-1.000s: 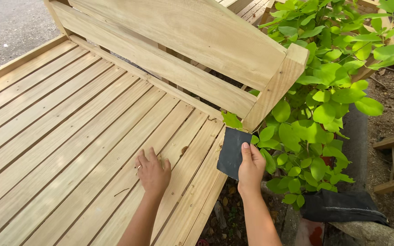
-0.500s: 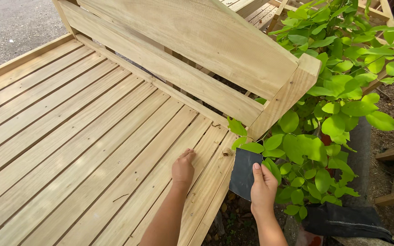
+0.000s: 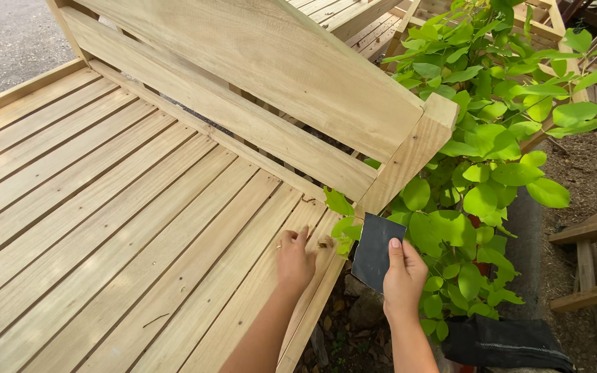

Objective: The person sands a wooden slatted bench using sandpaper. They switch between a black sanding sheet and a beige sanding block, smoothing the surface and edges of the bench.

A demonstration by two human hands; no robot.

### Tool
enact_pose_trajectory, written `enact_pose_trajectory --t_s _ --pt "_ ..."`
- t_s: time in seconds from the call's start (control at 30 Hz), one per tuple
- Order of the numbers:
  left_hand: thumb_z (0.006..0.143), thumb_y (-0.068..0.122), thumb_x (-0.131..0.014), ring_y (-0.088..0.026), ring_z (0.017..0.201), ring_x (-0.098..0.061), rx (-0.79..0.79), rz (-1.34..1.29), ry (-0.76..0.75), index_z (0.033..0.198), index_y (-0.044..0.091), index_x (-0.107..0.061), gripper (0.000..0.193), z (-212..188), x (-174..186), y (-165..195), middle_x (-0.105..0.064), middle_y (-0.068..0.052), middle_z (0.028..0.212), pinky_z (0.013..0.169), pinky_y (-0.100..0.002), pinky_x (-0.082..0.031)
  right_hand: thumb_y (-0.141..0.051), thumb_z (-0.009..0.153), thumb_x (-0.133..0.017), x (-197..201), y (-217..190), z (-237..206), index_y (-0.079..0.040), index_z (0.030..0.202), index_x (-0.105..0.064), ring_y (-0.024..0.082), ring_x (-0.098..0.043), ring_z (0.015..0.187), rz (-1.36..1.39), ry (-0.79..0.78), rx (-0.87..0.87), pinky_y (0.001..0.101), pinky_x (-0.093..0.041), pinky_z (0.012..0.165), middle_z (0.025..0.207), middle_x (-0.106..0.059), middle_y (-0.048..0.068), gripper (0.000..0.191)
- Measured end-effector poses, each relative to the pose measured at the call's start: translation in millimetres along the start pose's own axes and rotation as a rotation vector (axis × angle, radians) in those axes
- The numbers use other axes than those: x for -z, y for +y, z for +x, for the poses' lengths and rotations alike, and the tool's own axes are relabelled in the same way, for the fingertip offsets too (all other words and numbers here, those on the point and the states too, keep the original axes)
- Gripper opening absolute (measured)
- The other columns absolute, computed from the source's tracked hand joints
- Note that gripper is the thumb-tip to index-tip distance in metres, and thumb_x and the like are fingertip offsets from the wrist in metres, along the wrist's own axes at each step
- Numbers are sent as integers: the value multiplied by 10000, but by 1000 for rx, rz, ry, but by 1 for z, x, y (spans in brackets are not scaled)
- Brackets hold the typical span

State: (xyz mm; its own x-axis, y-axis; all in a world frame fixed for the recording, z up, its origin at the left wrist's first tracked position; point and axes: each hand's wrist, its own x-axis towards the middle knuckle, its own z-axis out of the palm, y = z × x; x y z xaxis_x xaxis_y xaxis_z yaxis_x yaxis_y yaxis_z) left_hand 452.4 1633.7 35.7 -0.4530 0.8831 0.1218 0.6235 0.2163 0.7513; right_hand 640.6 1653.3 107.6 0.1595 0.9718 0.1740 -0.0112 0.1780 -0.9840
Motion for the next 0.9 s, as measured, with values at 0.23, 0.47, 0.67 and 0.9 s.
enact_pose_trajectory --t_s 0.23,0.47,0.67,0.9 --pt "793 111 -742 -346 1061 -618 -334 80 -70 1197 169 -724 408 15 -47 -20 -600 -113 1185 861 -452 -528 -216 1072 -609 9 25 -2 68 1036 -711 38 -418 734 -66 -31 -47 215 -374 652 809 -545 -71 304" --pt "847 -10 -637 -269 948 -706 -83 -180 38 1046 114 -803 287 6 -50 -16 -700 -70 1059 847 -384 -582 -214 1047 -618 -5 24 9 63 1032 -707 31 -433 737 -31 -20 -92 199 -386 660 819 -553 -76 291" --pt "742 -62 -593 -282 944 -708 -167 -410 -402 1102 26 -708 388 2 -24 31 -625 -115 1235 812 -377 -580 -225 1074 -602 -19 12 32 47 907 -634 33 -350 682 37 -58 -51 218 -313 576 758 -474 -94 321" --pt "856 113 -655 -339 1399 -399 -120 235 12 1419 66 -530 579 93 -19 -23 -456 -110 1527 1082 -498 -356 -224 1043 -608 -21 19 34 24 852 -638 28 -320 677 -36 -100 -33 210 -292 577 728 -411 -111 314"
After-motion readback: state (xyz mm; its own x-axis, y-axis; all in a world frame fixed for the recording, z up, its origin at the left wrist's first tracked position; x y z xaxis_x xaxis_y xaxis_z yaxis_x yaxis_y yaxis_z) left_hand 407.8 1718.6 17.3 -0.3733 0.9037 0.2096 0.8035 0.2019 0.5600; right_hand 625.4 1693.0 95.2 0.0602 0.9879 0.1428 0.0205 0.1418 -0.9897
